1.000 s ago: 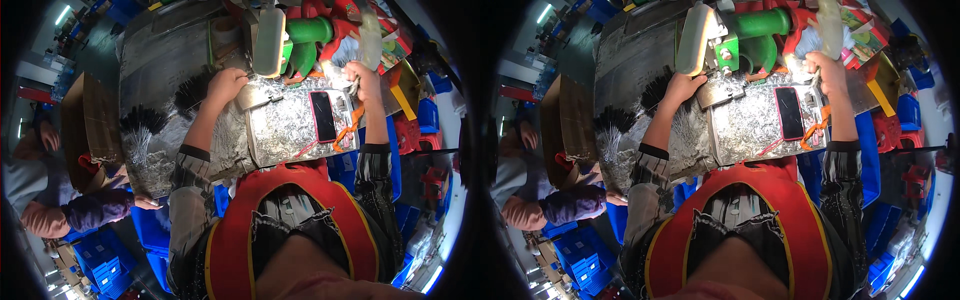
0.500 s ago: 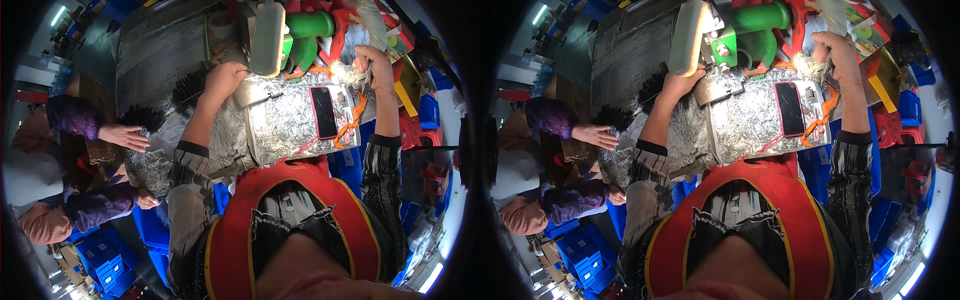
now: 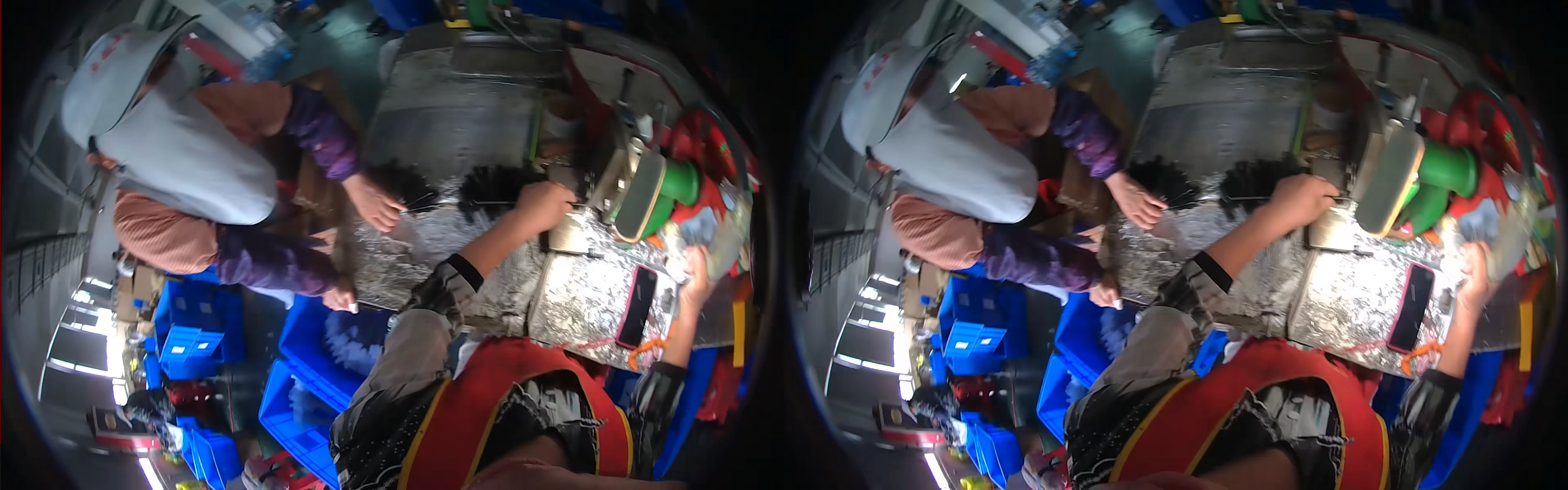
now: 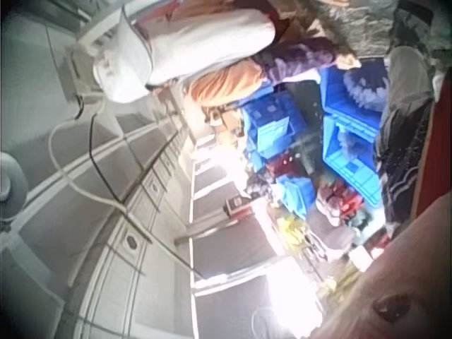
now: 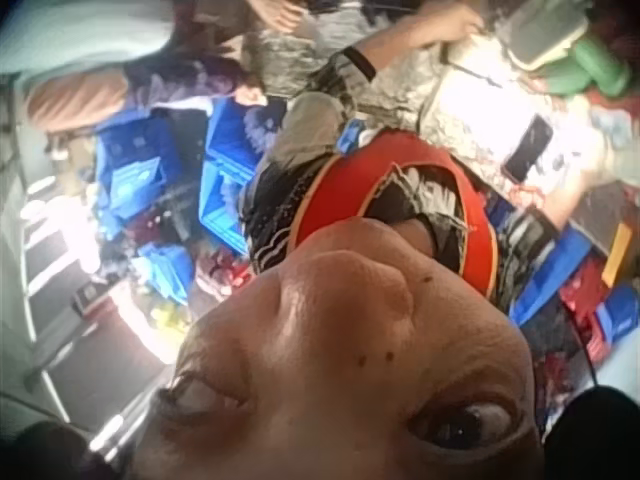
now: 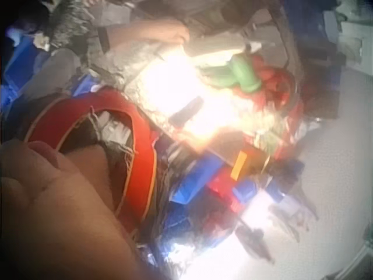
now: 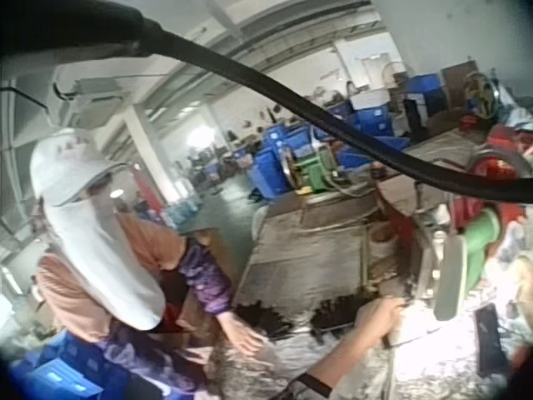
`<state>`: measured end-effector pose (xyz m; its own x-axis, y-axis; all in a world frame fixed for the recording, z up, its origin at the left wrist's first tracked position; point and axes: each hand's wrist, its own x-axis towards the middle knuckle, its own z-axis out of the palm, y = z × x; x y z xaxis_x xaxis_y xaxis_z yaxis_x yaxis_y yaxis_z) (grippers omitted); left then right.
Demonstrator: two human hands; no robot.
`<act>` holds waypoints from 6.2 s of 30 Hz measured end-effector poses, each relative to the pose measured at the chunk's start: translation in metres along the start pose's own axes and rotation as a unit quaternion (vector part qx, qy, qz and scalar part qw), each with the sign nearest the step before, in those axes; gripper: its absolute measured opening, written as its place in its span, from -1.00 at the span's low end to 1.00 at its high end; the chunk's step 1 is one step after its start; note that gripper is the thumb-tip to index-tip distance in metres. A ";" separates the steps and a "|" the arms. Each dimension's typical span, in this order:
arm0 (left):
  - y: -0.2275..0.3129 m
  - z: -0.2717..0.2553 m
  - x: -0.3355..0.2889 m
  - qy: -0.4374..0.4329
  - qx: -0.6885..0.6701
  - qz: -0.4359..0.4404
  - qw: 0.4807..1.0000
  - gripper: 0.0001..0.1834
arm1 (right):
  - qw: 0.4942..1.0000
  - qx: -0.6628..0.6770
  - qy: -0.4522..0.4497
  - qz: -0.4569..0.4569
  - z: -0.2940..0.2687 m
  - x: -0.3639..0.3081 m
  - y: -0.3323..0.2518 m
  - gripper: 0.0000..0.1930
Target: Sort and bundle synthetic brush bristles at a manufacturing workstation.
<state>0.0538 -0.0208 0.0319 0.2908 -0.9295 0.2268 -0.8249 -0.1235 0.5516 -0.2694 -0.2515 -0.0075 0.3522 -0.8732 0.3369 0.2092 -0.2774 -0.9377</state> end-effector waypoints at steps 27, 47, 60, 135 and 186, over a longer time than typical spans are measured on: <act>-0.082 0.001 -0.123 0.147 -0.067 -0.386 0.908 -0.30 | 0.995 0.030 0.097 -0.008 0.056 -0.011 -0.030 -0.90; -0.070 0.071 -0.095 0.332 -0.300 -0.283 0.848 0.13 | 0.904 -0.190 -0.363 0.119 0.262 -0.145 -0.035 -0.57; -0.065 0.042 -0.100 0.285 -0.723 -0.288 0.560 -0.52 | 0.900 0.019 -0.253 0.355 0.326 -0.124 -0.001 -0.70; -0.038 0.020 -0.128 0.200 -0.757 -0.283 0.554 -0.56 | 0.817 -0.402 -0.384 -0.156 0.315 -0.168 -0.025 -0.69; -0.063 -0.152 -0.174 -0.033 -0.574 -0.354 0.738 -0.47 | 0.834 -0.213 -0.390 -0.326 0.353 -0.124 -0.033 -0.83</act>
<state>0.1288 0.2018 0.0801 0.3964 -0.7929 -0.4628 0.4875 -0.2454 0.8379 0.0024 0.0070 0.0115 0.8112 -0.0005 0.5848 0.3039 -0.8540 -0.4222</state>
